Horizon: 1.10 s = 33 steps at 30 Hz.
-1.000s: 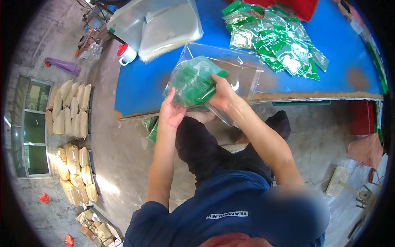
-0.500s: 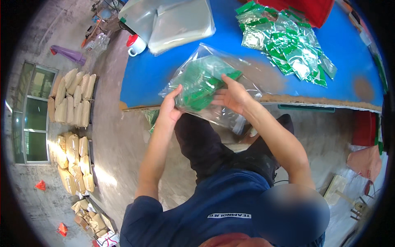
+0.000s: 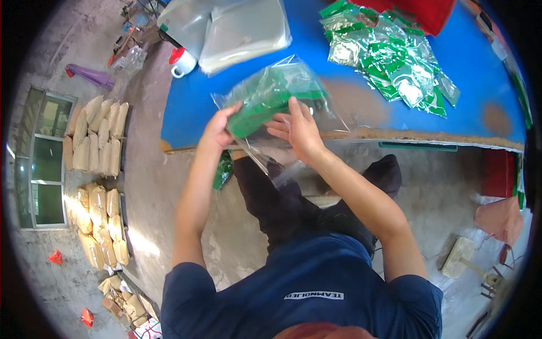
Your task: Sorting and placing small green packets into plastic bags.
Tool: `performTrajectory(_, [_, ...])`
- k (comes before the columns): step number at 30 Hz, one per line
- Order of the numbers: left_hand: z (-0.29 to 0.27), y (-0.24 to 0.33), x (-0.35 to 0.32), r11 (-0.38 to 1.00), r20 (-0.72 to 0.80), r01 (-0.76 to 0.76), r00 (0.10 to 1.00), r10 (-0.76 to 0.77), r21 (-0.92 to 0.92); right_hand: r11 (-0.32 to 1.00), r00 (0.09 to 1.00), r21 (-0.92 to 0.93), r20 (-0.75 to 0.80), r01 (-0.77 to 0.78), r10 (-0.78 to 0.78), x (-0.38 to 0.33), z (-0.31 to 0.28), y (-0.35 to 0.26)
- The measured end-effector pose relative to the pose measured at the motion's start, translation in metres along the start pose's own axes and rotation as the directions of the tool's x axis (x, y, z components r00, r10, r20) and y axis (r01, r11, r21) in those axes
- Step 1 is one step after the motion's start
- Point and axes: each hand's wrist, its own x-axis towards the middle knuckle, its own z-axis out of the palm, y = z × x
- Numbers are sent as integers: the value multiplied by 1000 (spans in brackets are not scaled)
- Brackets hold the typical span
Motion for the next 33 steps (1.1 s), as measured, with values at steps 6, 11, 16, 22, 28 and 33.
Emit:
performTrajectory(6, [-1,30,13,953,88,-29,996,2,301,971,980,143,11,194,-197,-22,2,49])
performTrajectory(11, [11,32,18,936,172,-63,985,2,347,860,930,-355,122,367,-346,-38,-18,73])
performTrajectory(16, [58,25,-2,-243,504,-551,392,769,799,921,960,-281,155,270,-234,-82,-19,95])
performTrajectory(22, [91,-36,21,-688,825,-503,500,262,523,679,868,-643,496,354,16,-145,-30,26])
performTrajectory(28, [-2,9,-56,-24,305,-541,437,846,841,-93,719,-914,371,395,-587,-134,-123,-41])
performTrajectory(33, [-49,-75,-99,-144,238,-244,422,875,959,-565,594,-718,678,408,-433,-95,-138,-25])
